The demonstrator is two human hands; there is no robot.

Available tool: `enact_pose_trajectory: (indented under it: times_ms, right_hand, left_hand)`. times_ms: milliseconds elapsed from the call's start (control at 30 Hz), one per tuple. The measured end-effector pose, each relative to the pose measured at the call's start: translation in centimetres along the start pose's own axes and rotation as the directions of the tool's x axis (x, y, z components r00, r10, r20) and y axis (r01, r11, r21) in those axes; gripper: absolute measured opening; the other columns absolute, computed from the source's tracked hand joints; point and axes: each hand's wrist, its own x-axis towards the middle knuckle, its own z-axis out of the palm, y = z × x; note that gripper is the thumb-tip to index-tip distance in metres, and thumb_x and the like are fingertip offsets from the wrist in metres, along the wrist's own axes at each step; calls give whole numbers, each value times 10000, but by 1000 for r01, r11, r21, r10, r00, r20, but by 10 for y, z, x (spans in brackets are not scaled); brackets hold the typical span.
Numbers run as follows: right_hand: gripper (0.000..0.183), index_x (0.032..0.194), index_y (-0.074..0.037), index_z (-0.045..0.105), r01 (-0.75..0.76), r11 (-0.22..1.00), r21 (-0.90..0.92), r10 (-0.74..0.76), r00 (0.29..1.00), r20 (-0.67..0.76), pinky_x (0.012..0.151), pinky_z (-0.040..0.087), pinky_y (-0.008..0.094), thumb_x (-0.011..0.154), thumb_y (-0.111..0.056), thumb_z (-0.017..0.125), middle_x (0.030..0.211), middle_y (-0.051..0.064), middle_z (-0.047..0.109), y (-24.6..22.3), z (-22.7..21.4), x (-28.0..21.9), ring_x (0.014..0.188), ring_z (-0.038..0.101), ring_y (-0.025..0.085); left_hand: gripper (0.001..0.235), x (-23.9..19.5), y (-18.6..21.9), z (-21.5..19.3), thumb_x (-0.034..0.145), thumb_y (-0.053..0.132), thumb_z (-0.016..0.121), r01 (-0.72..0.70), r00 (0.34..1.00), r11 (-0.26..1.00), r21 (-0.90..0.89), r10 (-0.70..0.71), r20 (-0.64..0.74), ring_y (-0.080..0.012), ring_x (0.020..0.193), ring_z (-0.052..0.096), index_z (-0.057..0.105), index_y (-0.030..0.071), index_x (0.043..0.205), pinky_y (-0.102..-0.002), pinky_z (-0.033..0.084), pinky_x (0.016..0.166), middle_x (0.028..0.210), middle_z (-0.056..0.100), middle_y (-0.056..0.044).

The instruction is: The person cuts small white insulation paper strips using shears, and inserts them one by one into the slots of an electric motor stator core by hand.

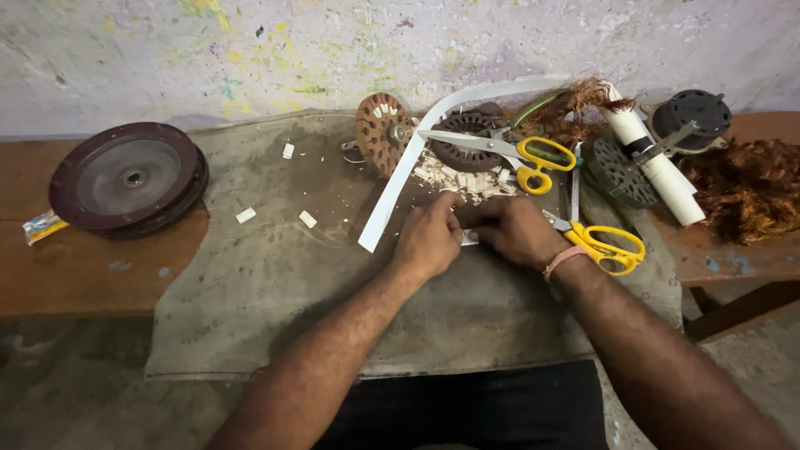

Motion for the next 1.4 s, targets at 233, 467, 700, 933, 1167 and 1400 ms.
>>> enact_pose_trajectory:
  times_ms: [233, 467, 700, 933, 1167, 1400]
  right_hand:
    - [233, 1002, -100, 792, 101, 992, -74, -103, 994, -27, 810, 570, 390, 771, -90, 775, 967, 118, 764, 7, 5, 0, 893, 733, 310]
    - [170, 948, -75, 775, 86, 993, -83, -91, 995, -49, 783, 563, 406, 780, -89, 753, 919, 125, 734, 12, 9, -1, 864, 710, 325]
    - [148, 919, -67, 761, 170, 979, -112, -176, 983, -50, 806, 545, 423, 774, -61, 732, 888, 119, 712, 13, 9, -1, 899, 678, 338]
    - [211, 965, -67, 752, 233, 969, -85, -235, 972, -9, 805, 520, 440, 755, -82, 762, 862, 126, 695, 6, 4, 2, 880, 646, 347]
    - [175, 919, -51, 732, 313, 946, -86, -314, 950, 3, 795, 514, 448, 748, -68, 765, 848, 126, 681, 9, 3, 3, 873, 632, 354]
    - [130, 855, -35, 694, 332, 941, -70, -332, 943, 15, 756, 512, 442, 749, -53, 766, 816, 120, 656, 10, 1, 3, 847, 626, 350]
  left_hand:
    - [288, 0, -1, 1, 789, 86, 756, 32, 998, 998, 49, -35, 60, -330, 855, 709, 668, 55, 1061, -444, 558, 780, 851, 714, -126]
    - [43, 0, -12, 8, 814, 100, 737, -19, 999, 993, 115, 15, 35, -361, 953, 666, 729, 59, 808, -467, 531, 866, 953, 666, -155]
    - [56, -1, -9, 6, 846, 98, 691, -48, 997, 990, 133, 39, 67, -358, 925, 663, 711, 65, 805, -477, 526, 825, 940, 663, -133]
    - [48, -2, 1, -3, 859, 86, 675, -98, 990, 985, 142, 82, 113, -353, 920, 654, 693, 50, 832, -479, 517, 818, 942, 640, -119]
    - [50, 0, 5, -7, 866, 83, 663, -98, 984, 985, 145, 74, 165, -337, 928, 651, 690, 45, 850, -464, 520, 832, 943, 629, -109]
    - [45, 2, 4, -9, 858, 73, 655, -148, 976, 976, 159, 117, 186, -350, 920, 647, 685, 40, 854, -470, 520, 821, 930, 618, -118]
